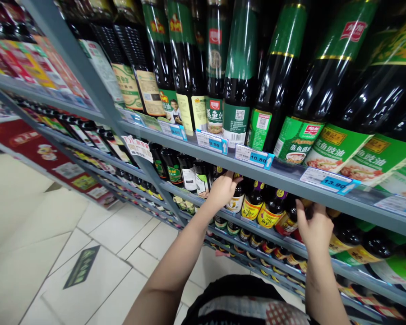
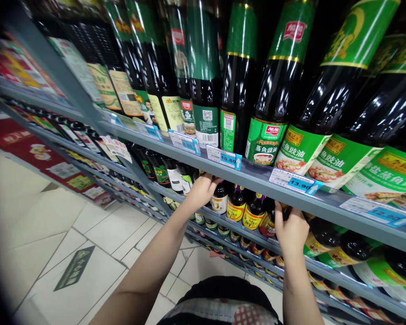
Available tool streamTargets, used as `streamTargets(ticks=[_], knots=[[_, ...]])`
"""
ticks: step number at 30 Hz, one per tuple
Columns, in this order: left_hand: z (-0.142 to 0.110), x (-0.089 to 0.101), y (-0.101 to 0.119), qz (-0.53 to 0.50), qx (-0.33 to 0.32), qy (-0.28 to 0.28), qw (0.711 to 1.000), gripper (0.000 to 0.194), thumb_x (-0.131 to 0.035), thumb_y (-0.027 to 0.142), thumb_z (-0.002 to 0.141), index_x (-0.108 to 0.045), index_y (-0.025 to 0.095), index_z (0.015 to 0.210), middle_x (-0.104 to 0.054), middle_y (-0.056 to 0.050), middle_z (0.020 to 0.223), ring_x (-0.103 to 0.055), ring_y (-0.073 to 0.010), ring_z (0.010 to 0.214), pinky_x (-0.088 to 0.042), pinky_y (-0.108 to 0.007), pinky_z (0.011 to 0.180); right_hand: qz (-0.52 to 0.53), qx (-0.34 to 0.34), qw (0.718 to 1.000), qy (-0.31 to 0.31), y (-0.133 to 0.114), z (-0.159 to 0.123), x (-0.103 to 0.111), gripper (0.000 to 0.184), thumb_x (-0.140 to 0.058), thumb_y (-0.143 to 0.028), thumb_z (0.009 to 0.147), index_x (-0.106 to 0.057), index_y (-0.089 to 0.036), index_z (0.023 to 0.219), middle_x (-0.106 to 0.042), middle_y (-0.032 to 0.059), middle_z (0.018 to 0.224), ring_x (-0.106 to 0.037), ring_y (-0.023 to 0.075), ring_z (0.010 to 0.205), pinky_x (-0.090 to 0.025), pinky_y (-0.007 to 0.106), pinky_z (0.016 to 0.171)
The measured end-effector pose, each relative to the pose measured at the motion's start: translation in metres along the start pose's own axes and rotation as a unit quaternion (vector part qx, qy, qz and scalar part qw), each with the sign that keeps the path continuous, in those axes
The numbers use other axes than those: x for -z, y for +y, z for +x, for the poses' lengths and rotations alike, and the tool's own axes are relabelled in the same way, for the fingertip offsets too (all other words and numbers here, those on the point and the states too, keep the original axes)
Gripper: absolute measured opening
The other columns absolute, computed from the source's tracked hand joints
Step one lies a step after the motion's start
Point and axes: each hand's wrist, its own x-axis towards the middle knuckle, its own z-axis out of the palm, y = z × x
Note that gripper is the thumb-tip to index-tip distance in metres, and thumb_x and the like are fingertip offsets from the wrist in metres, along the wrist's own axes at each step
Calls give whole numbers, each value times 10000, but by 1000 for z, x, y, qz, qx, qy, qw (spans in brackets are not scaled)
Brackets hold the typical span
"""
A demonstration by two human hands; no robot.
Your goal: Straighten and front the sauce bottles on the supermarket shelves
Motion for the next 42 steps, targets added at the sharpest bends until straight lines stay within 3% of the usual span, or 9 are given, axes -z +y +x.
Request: streamTargets(ticks=[6, 9, 12, 14, 16, 19, 23, 31, 42], knots=[[-5, -1, 3, -85, -22, 8, 996, 237, -479, 286, 955, -583, 176, 1137, -690, -131, 1098, -637, -322, 1086, -503, -438, 926, -2, 8, 1000, 4, 1, -1, -1, 621, -330, -674, 951, -597, -119, 1029, -634, 90, 710, -601, 269, 589, -324, 307, 550], [-20, -5, 1, -144, -6, 117, 983, 244, -505, 359, 956, -609, 187, 1093, -689, -106, 1081, -658, -256, 1018, -542, -385, 902, -11, 16, 1000, 24, 0, -4, -4, 624, -318, -659, 967, -608, -111, 1036, -652, 107, 729, -605, 272, 582, -323, 311, 541], [-28, -3, -11, -204, 51, 281, 937, 279, -473, 407, 970, -599, 193, 1098, -675, -90, 1083, -659, -198, 994, -567, -322, 872, -29, 23, 998, 52, -4, -8, -7, 628, -293, -625, 994, -617, -90, 1056, -669, 142, 763, -614, 289, 593, -323, 322, 530], [-23, 2, -22, -219, 72, 332, 915, 277, -471, 406, 966, -576, 191, 1106, -662, -90, 1087, -646, -193, 1022, -560, -319, 891, -50, 27, 996, 64, -8, -9, -6, 640, -264, -603, 1014, -621, -73, 1055, -664, 157, 749, -612, 298, 582, -315, 325, 514], [-12, 7, -32, -243, 54, 308, 918, 263, -490, 380, 946, -552, 187, 1113, -652, -93, 1103, -637, -195, 1048, -543, -329, 927, -73, 33, 994, 68, -10, -9, -5, 649, -241, -587, 1027, -624, -64, 1047, -658, 160, 734, -605, 297, 555, -305, 323, 497], [7, 11, -42, -253, 35, 213, 943, 265, -519, 337, 897, -546, 175, 1105, -666, -91, 1070, -643, -211, 1043, -528, -360, 955, -86, 57, 992, 67, -7, -9, -5, 665, -224, -592, 1033, -623, -60, 1028, -650, 155, 704, -598, 294, 525, -304, 319, 482], [18, 10, -44, -196, 66, 146, 967, 243, -520, 293, 869, -594, 167, 1063, -686, -67, 918, -641, -244, 1030, -516, -406, 968, -80, 85, 990, 82, -1, -7, -5, 680, -202, -610, 1032, -621, -76, 983, -643, 141, 677, -591, 283, 496, -302, 317, 469], [18, 14, -45, -186, 66, 163, 967, 267, -578, 301, 812, -615, 133, 1016, -699, -99, 980, -653, -243, 933, -502, -412, 962, -42, 133, 990, 19, 9, -5, 2, 560, -235, -516, 1048, -574, -72, 1009, -640, 150, 730, -609, 279, 524, -318, 308, 465], [19, 5, -20, 13, 157, 263, 952, 189, -715, 219, 713, -617, 158, 863, -671, -82, 852, -649, -251, 835, -515, -339, 771, -56, 157, 985, 40, 12, -4, 1, 577, -216, -516, 1055, -581, -72, 1015, -601, 112, 640, -571, 267, 478, -307, 307, 451]])
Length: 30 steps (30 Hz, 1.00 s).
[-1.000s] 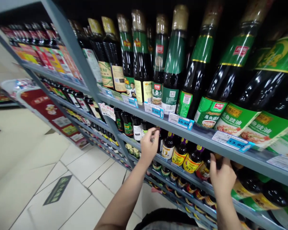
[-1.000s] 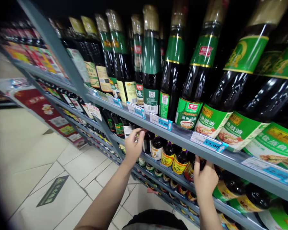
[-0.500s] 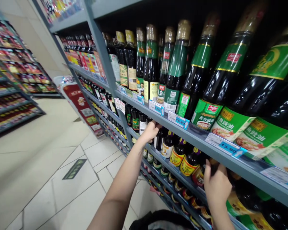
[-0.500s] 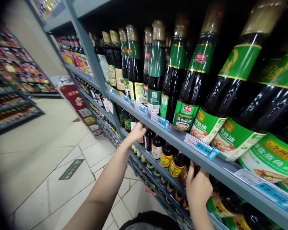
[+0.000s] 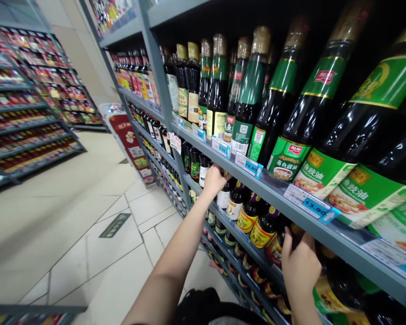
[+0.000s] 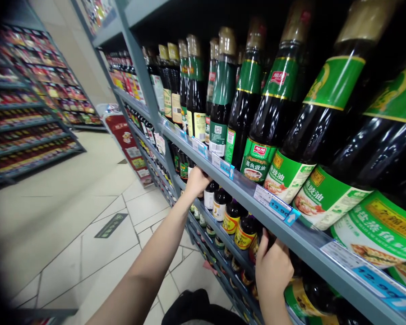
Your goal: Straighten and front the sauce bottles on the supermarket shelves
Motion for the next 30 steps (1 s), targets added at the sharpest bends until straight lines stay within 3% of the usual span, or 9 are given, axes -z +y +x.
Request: streamTargets(ticks=[3, 6, 10, 15, 17, 21, 25, 30], knots=[[3, 1, -8, -64, -28, -45, 997, 196, -683, 255, 767, -623, 152, 923, -682, -82, 892, -647, -240, 866, -518, -345, 808, -12, -5, 1000, 9, -1, -1, -2, 592, -202, -526, 1055, -585, -81, 983, -615, 118, 664, -584, 259, 487, -304, 302, 456], [6, 4, -19, -147, -81, -133, 977, 244, -586, 330, 868, -635, 157, 1032, -694, -81, 970, -643, -233, 950, -512, -358, 886, -28, -23, 999, 13, -3, -2, -4, 634, -172, -557, 1046, -590, -89, 953, -626, 132, 696, -583, 259, 491, -298, 309, 458], [12, 11, -25, -138, -105, -207, 963, 313, -577, 414, 896, -652, 158, 1060, -704, -69, 924, -649, -228, 857, -528, -346, 817, -37, -57, 998, -7, -7, -3, -6, 637, -196, -595, 1026, -592, -98, 981, -627, 137, 729, -576, 269, 520, -292, 318, 473], [22, 24, -22, 15, -134, -188, 973, 353, -626, 467, 882, -665, 144, 1019, -705, -137, 982, -661, -293, 876, -514, -379, 773, -43, -129, 990, 22, -17, -5, -14, 530, -352, -594, 977, -599, -126, 1010, -633, 124, 762, -579, 282, 579, -286, 320, 493], [25, 29, -23, 55, -144, -205, 966, 351, -604, 467, 902, -656, 146, 1036, -706, -147, 998, -668, -304, 903, -514, -374, 775, -49, -153, 986, 48, -22, -5, -18, 506, -401, -591, 950, -611, -132, 990, -626, 111, 734, -577, 282, 580, -288, 319, 501], [25, 37, -28, 99, -165, -266, 945, 348, -550, 431, 945, -615, 147, 1134, -716, -132, 1000, -689, -303, 910, -518, -356, 768, -60, -204, 971, 107, -32, -4, -27, 524, -468, -619, 893, -640, -137, 1005, -631, 101, 724, -587, 284, 590, -289, 319, 519], [25, 40, -28, 148, -162, -270, 938, 433, -471, 495, 972, -585, 124, 1162, -718, -149, 962, -702, -326, 886, -527, -373, 754, -63, -252, 958, 124, -37, -2, -33, 623, -544, -699, 820, -665, -126, 1032, -620, 96, 696, -587, 289, 597, -292, 320, 542], [22, 40, -33, 122, -168, -281, 937, 469, -453, 526, 970, -581, 109, 1141, -714, -155, 884, -707, -339, 825, -542, -389, 701, -63, -273, 952, 126, -42, -2, -36, 632, -562, -644, 800, -666, -107, 1117, -633, 110, 725, -593, 298, 636, -337, 333, 567]])
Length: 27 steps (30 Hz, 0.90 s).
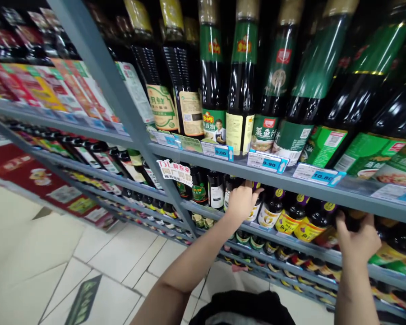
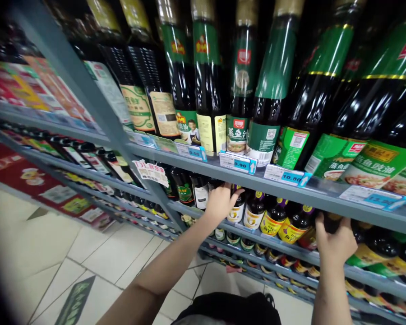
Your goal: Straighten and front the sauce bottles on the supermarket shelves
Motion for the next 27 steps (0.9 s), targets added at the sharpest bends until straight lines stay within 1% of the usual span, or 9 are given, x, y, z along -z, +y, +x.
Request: streamTargets(ticks=[3, 7, 8, 10, 12, 14, 17, 19, 27], knots=[[-9, -9, -16, -128, -46, 77, 988, 361, -505, 462, 971, -579, 155, 1148, -717, -127, 950, -711, -267, 869, -549, -314, 689, 6, -21, 1000, 18, -4, -4, -5, 648, -595, -585, 785, -639, -106, 1220, -649, 122, 774, -623, 324, 701, -421, 367, 615], [-17, -20, -52, -324, -49, 253, 911, 215, -486, 375, 989, -576, 183, 1028, -692, -65, 915, -684, -133, 753, -503, -194, 590, 35, -24, 997, 60, -6, -8, -16, 736, -576, -544, 768, -593, -39, 1304, -680, 185, 890, -660, 383, 835, -499, 428, 722], [-16, -20, -61, -341, -38, 281, 896, 212, -493, 372, 983, -565, 179, 1031, -675, -67, 921, -665, -126, 729, -499, -197, 578, 43, -20, 996, 71, -6, -8, -18, 749, -572, -539, 766, -588, -23, 1309, -683, 198, 913, -664, 394, 858, -508, 439, 742], [-9, -16, -75, -331, -31, 304, 893, 232, -522, 372, 962, -546, 167, 1069, -638, -97, 985, -641, -152, 772, -528, -244, 638, 51, -14, 995, 90, -6, -9, -21, 758, -572, -528, 763, -585, -5, 1312, -686, 214, 941, -669, 408, 885, -522, 455, 768], [2, -8, -83, -286, -50, 286, 913, 258, -538, 368, 945, -544, 157, 1094, -606, -138, 1064, -627, -217, 919, -547, -348, 811, 51, -11, 994, 100, -5, -9, -22, 765, -579, -520, 759, -580, -1, 1321, -687, 218, 956, -672, 415, 895, -529, 466, 781], [14, 2, -86, -249, -78, 234, 937, 227, -524, 340, 946, -563, 157, 1075, -608, -159, 1080, -603, -281, 1047, -495, -438, 956, 47, -9, 994, 103, -5, -9, -23, 771, -584, -515, 756, -572, -1, 1331, -687, 217, 964, -673, 410, 899, -534, 468, 787], [28, 15, -85, -242, -103, 123, 957, 177, -470, 248, 953, -588, 174, 1063, -645, -154, 1075, -613, -302, 1078, -463, -446, 1004, 39, -13, 994, 101, -4, -10, -24, 769, -592, -507, 756, -563, -6, 1338, -689, 206, 977, -674, 390, 899, -541, 459, 796], [31, 22, -82, -226, -99, 84, 965, 181, -469, 216, 945, -599, 174, 1064, -665, -148, 1068, -635, -301, 1042, -458, -436, 1012, 41, -15, 994, 96, -2, -10, -26, 743, -599, -496, 763, -560, -25, 1336, -687, 195, 1001, -673, 377, 910, -540, 455, 816], [25, 29, -69, -99, -22, 76, 992, 255, -446, 262, 975, -629, 116, 1075, -680, -202, 1065, -666, -347, 990, -513, -418, 889, 46, -14, 994, 94, 5, -8, -30, 663, -604, -514, 718, -611, -74, 1213, -682, 173, 938, -678, 379, 873, -528, 424, 805]])
